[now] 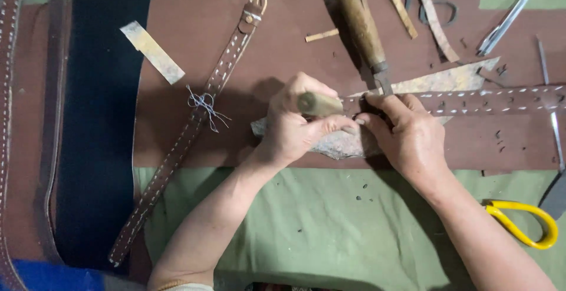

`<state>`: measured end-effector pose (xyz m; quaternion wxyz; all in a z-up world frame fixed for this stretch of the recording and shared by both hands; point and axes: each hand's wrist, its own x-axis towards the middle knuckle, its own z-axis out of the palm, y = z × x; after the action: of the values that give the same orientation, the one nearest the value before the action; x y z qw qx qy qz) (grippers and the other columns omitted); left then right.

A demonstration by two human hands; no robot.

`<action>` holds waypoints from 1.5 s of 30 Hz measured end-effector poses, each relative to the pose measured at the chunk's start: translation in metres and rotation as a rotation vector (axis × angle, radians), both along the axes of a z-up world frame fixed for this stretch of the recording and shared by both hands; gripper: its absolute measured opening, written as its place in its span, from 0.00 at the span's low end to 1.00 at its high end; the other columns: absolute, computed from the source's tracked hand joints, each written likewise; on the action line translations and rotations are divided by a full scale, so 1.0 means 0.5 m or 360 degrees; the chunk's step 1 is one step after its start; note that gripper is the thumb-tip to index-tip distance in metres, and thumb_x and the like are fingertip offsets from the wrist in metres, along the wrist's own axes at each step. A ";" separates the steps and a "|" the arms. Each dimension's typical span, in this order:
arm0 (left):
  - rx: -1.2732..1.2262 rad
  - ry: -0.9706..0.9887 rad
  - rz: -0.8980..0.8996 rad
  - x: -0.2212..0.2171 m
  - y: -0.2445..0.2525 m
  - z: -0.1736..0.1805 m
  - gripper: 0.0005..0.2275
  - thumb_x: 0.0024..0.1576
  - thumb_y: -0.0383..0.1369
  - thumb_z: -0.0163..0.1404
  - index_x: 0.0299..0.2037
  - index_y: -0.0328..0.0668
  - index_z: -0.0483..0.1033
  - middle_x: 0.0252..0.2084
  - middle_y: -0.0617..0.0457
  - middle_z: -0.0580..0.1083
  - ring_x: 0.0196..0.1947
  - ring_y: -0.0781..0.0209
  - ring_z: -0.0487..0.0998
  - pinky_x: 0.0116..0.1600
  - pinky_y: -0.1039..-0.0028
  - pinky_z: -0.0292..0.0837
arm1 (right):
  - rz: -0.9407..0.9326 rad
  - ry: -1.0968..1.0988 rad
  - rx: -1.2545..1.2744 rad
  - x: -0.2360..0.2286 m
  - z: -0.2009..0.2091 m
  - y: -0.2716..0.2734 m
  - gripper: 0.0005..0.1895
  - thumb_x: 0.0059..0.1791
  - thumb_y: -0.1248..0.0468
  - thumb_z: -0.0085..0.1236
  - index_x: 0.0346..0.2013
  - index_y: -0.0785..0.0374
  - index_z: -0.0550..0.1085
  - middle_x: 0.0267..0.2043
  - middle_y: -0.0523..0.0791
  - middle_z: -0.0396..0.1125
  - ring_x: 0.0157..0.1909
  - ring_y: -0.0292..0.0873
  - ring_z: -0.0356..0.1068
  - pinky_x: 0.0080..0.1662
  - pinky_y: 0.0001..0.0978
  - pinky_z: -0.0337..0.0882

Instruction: Punching a series of holes into a leather strap using a hand punch and a mallet.

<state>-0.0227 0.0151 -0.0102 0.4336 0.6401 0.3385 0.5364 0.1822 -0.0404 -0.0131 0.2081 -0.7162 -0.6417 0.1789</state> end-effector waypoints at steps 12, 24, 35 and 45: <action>-0.0054 -0.0252 -0.0058 -0.021 -0.008 0.022 0.11 0.54 0.22 0.64 0.45 0.31 0.79 0.50 0.41 0.78 0.48 0.54 0.84 0.46 0.67 0.88 | 0.0135 -0.0078 0.0116 0.004 -0.005 -0.007 0.16 0.52 0.50 0.68 0.55 0.41 0.79 0.43 0.45 0.70 0.38 0.61 0.75 0.38 0.51 0.76; -0.0034 -0.0290 -0.0088 -0.006 -0.009 0.012 0.15 0.52 0.17 0.65 0.48 0.29 0.78 0.44 0.42 0.79 0.50 0.52 0.82 0.48 0.65 0.87 | 0.0153 0.0048 0.0120 0.003 0.003 -0.004 0.16 0.53 0.53 0.68 0.55 0.47 0.79 0.41 0.49 0.69 0.38 0.63 0.75 0.36 0.51 0.75; -0.0054 -0.0274 -0.0103 -0.007 -0.009 0.005 0.15 0.52 0.19 0.65 0.49 0.31 0.78 0.43 0.44 0.80 0.49 0.58 0.82 0.47 0.70 0.86 | 0.0173 0.0027 0.0156 0.007 0.002 -0.005 0.16 0.53 0.53 0.69 0.55 0.48 0.80 0.38 0.49 0.68 0.36 0.62 0.74 0.35 0.50 0.73; 0.0028 -0.0112 -0.0070 -0.012 -0.010 0.033 0.15 0.51 0.23 0.67 0.47 0.35 0.79 0.39 0.48 0.79 0.40 0.64 0.82 0.40 0.73 0.84 | 0.0167 0.0064 0.0176 0.001 0.005 -0.005 0.16 0.53 0.54 0.69 0.55 0.48 0.80 0.38 0.49 0.68 0.36 0.61 0.74 0.35 0.49 0.74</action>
<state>-0.0287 0.0100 0.0064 0.4514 0.6319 0.3041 0.5518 0.1827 -0.0431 -0.0103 0.2504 -0.6653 -0.6830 0.1682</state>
